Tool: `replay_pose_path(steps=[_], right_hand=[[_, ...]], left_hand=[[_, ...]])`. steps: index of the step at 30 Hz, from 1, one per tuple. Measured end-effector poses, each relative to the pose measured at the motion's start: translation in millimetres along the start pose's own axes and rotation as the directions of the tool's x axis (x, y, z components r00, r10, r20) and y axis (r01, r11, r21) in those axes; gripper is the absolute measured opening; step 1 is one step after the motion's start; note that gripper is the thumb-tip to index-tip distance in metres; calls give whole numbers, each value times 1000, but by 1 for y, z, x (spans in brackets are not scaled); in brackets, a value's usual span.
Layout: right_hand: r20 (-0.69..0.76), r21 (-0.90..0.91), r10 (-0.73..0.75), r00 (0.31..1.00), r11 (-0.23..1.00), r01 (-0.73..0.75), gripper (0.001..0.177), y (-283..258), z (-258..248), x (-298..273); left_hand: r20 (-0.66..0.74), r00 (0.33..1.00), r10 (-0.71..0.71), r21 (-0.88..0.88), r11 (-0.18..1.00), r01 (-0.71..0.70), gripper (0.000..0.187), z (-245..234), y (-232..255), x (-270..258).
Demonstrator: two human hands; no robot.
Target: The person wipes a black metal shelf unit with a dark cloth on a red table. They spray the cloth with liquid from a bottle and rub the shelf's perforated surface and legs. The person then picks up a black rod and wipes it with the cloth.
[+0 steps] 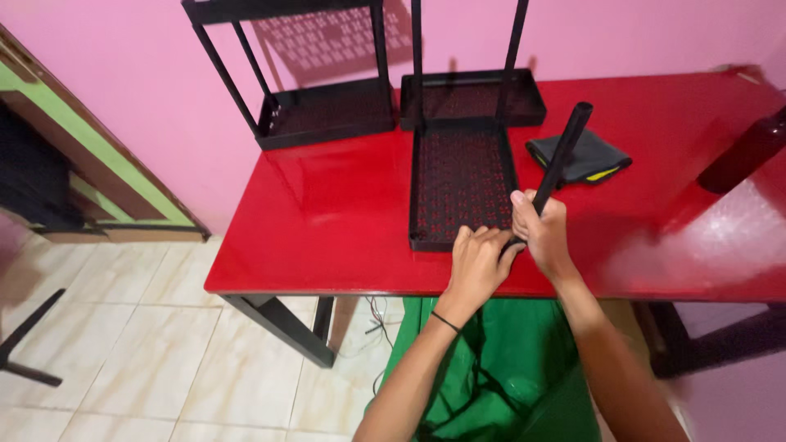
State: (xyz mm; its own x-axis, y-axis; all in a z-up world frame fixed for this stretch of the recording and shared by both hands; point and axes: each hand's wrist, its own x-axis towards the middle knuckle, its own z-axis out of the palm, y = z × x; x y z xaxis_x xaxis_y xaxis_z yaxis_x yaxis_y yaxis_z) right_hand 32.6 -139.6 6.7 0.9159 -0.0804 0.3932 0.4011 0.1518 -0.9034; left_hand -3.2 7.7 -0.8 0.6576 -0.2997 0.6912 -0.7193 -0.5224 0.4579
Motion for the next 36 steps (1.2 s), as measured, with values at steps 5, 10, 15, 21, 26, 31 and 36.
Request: replay_pose_path(steps=[5, 10, 15, 21, 26, 31, 36], right_hand=[[-109, -286, -272, 956, 930, 231, 24, -1, 10, -8], [-150, 107, -114, 982, 986, 131, 33, -2, 12, -2], [-185, -179, -189, 964, 971, 156, 48, -1, 16, 5], [-52, 68, -6, 999, 998, 10, 47, -10, 7, 9], [131, 213, 89, 987, 970, -116, 45, -11, -6, 12], [72, 177, 51, 996, 982, -63, 45, -13, 0, 7], [-17, -38, -89, 996, 995, 88, 29, -22, 8, -2]], left_hand=[[22, 999, -24, 13, 1000, 24, 18, 5, -4, 4], [27, 999, -25, 0, 1000, 25, 20, 4, -3, 7], [47, 998, -34, 23, 999, 33, 20, 2, -3, 7], [55, 997, -53, 1, 999, 53, 20, 2, -1, 8], [55, 997, -57, 11, 998, 56, 18, 2, 0, 5], [62, 996, -58, 17, 998, 57, 18, 2, 2, 4], [49, 998, -44, 47, 998, 42, 19, 2, 1, 6]])
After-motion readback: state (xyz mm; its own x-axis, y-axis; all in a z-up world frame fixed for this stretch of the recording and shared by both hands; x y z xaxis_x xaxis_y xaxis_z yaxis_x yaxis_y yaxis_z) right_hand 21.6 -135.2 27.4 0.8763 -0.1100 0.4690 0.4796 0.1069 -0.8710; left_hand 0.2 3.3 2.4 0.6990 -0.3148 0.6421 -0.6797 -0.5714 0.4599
